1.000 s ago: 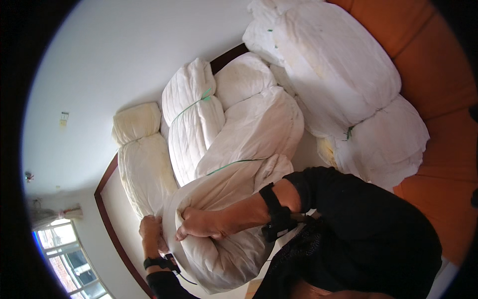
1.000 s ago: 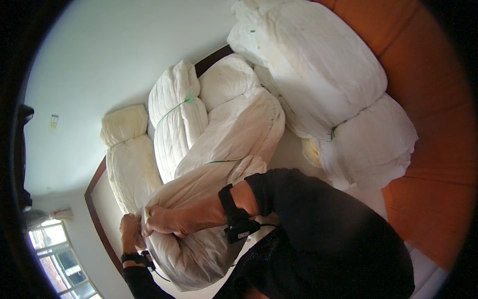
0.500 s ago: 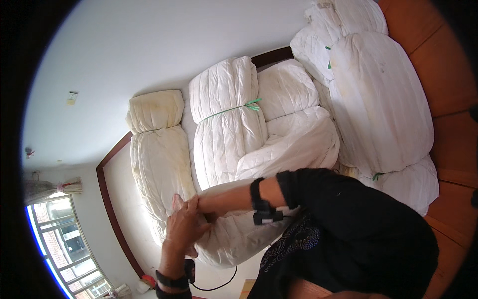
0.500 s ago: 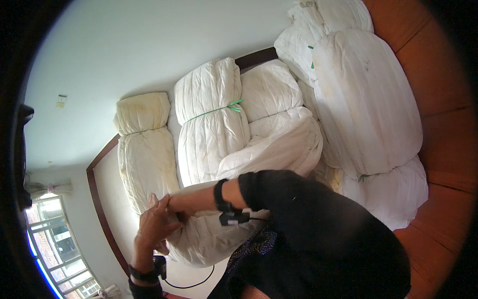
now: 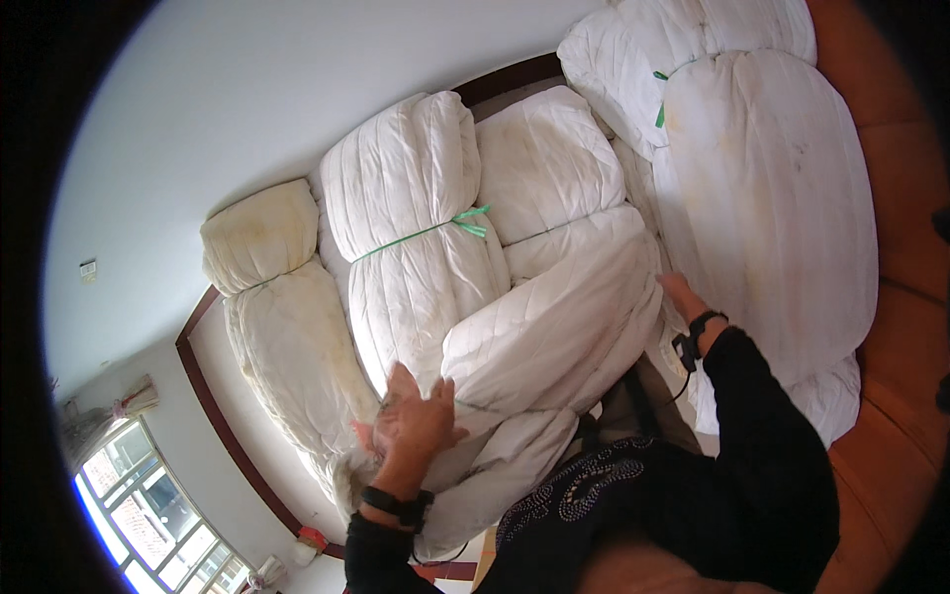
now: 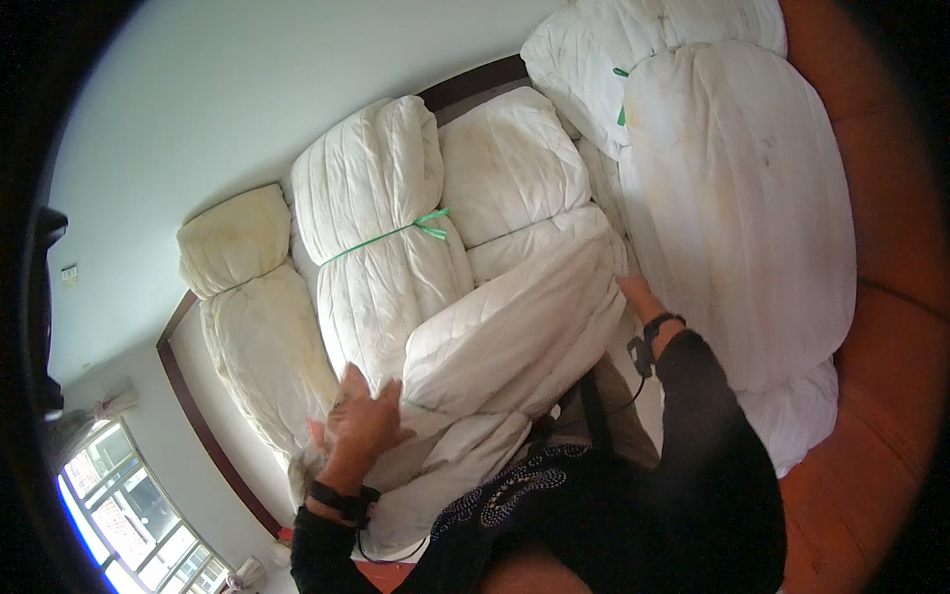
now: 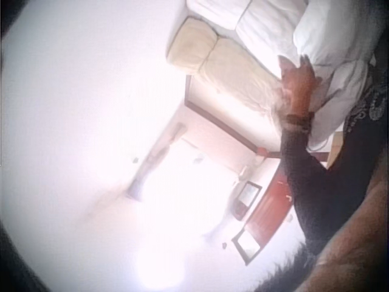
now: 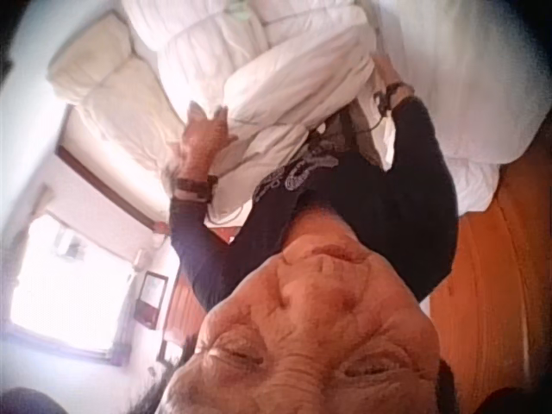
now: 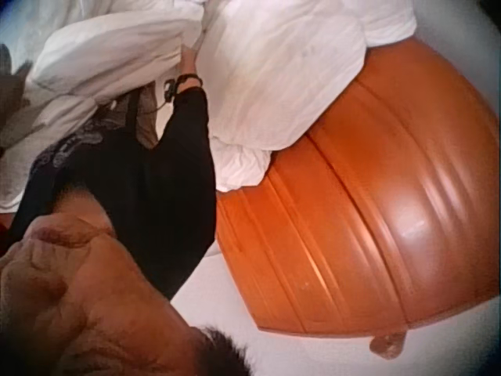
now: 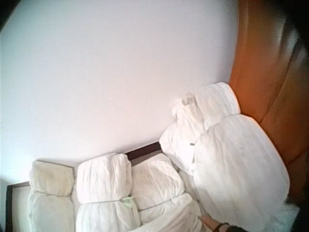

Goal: The person wipes the window frame and sill with a cloth, then wipes a wall-mounted radiator. Afterwards, the person lifts and rearranges several large white bundles on the floor.

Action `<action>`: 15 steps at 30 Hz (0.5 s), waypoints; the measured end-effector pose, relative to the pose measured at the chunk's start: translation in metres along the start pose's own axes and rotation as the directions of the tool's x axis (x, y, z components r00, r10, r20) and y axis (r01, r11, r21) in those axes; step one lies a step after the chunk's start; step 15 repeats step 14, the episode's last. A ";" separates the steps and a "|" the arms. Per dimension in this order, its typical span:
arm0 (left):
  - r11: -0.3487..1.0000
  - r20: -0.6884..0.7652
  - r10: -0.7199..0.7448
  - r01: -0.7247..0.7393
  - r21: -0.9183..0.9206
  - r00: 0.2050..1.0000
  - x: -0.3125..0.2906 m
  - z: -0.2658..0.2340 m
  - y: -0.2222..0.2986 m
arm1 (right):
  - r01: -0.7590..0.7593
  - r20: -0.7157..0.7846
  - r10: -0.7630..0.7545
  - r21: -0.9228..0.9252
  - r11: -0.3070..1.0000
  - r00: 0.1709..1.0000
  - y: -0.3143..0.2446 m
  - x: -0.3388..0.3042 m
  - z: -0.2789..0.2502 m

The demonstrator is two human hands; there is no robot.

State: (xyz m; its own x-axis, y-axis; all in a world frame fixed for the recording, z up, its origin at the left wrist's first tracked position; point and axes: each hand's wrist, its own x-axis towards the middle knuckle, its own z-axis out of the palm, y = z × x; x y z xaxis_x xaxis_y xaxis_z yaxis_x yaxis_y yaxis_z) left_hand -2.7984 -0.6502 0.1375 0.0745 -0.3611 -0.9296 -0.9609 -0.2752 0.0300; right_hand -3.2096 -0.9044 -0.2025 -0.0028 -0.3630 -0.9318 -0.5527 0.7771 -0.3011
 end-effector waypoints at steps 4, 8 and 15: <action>0.992 0.114 -0.092 0.100 -0.072 0.989 0.014 0.028 0.032 | -0.229 -0.052 0.230 0.022 0.973 0.972 0.043 0.024 0.001; 0.961 0.038 -0.225 0.229 -0.156 0.974 0.003 0.041 0.041 | -0.299 0.043 0.297 0.222 0.928 0.954 0.025 0.020 0.025; 0.950 0.052 -0.134 0.144 -0.278 0.990 0.014 0.121 0.009 | -0.292 0.470 0.059 0.441 0.849 0.881 0.034 0.025 0.049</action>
